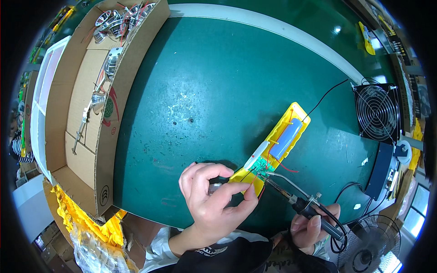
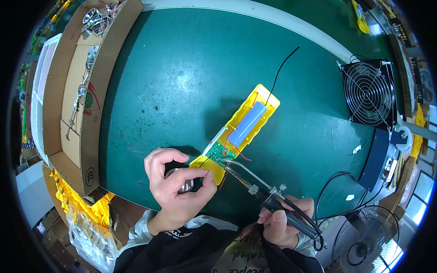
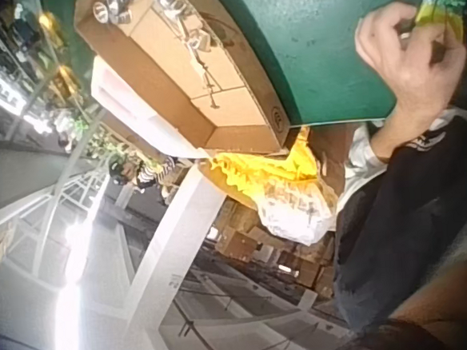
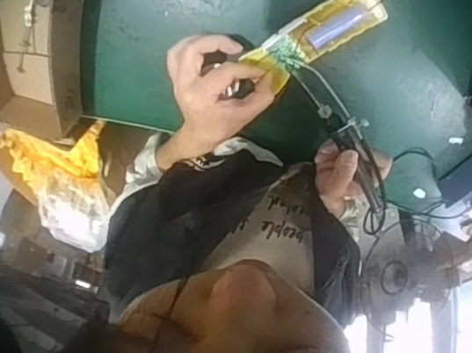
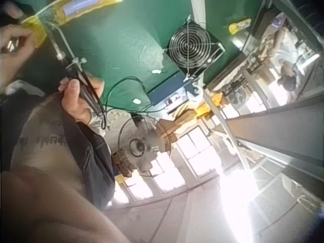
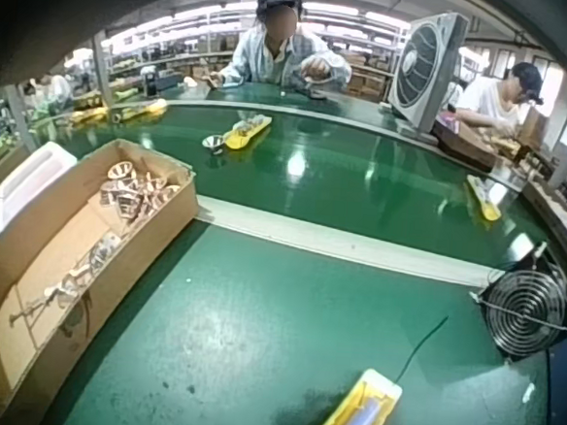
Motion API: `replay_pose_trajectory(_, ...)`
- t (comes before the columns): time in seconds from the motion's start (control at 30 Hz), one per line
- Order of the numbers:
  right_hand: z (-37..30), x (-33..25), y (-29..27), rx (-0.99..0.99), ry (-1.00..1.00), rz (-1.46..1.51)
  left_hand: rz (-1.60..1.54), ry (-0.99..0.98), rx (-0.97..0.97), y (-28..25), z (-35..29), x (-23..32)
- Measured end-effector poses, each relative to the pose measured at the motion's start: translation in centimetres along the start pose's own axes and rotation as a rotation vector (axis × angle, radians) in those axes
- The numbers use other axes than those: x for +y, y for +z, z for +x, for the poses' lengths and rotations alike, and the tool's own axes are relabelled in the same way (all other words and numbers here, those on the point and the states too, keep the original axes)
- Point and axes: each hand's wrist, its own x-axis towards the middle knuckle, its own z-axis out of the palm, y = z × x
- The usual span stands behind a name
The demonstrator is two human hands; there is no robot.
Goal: The person takes flashlight casings from a conveyor belt, solders wires to the internal circuit board and components using a soldering iron, and places the assembled casings back onto the conveyor belt.
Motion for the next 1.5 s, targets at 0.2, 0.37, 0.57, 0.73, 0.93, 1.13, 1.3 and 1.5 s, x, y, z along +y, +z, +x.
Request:
replay_pose_trajectory(0.2,0.1,0.4,0.4,0.029,-0.04,0.033,0.006,0.002,-0.003,-0.1,-0.1,-0.1)
replay_pose_trajectory(0.37,0.0,0.3,0.3,0.037,-0.038,0.029,0.002,-0.004,-0.009,-0.1,-0.1,-0.1)
replay_pose_trajectory(0.57,0.0,0.4,0.1,0.086,-0.143,0.049,0.012,-0.003,-0.012,-0.1,-0.1,-0.1)
replay_pose_trajectory(0.73,0.1,0.0,0.0,0.122,-0.102,0.028,-0.008,-0.019,-0.003,0.0,-0.3,-0.2)
replay_pose_trajectory(0.93,-0.1,-0.5,0.0,-0.004,-0.079,-0.068,-0.002,0.002,-0.022,0.0,-0.3,0.0)
replay_pose_trajectory(1.13,-0.9,-0.5,-1.6,-0.184,-0.04,-0.067,0.006,0.005,0.001,0.0,-0.5,0.0)
replay_pose_trajectory(1.3,-0.7,-1.0,0.6,-0.058,-0.053,-0.238,-0.005,0.004,0.003,-0.1,-0.5,-0.3)
replay_pose_trajectory(1.5,-0.3,-0.9,0.5,-0.039,-0.041,-0.234,-0.006,-0.015,-0.001,0.2,-0.5,-0.3)
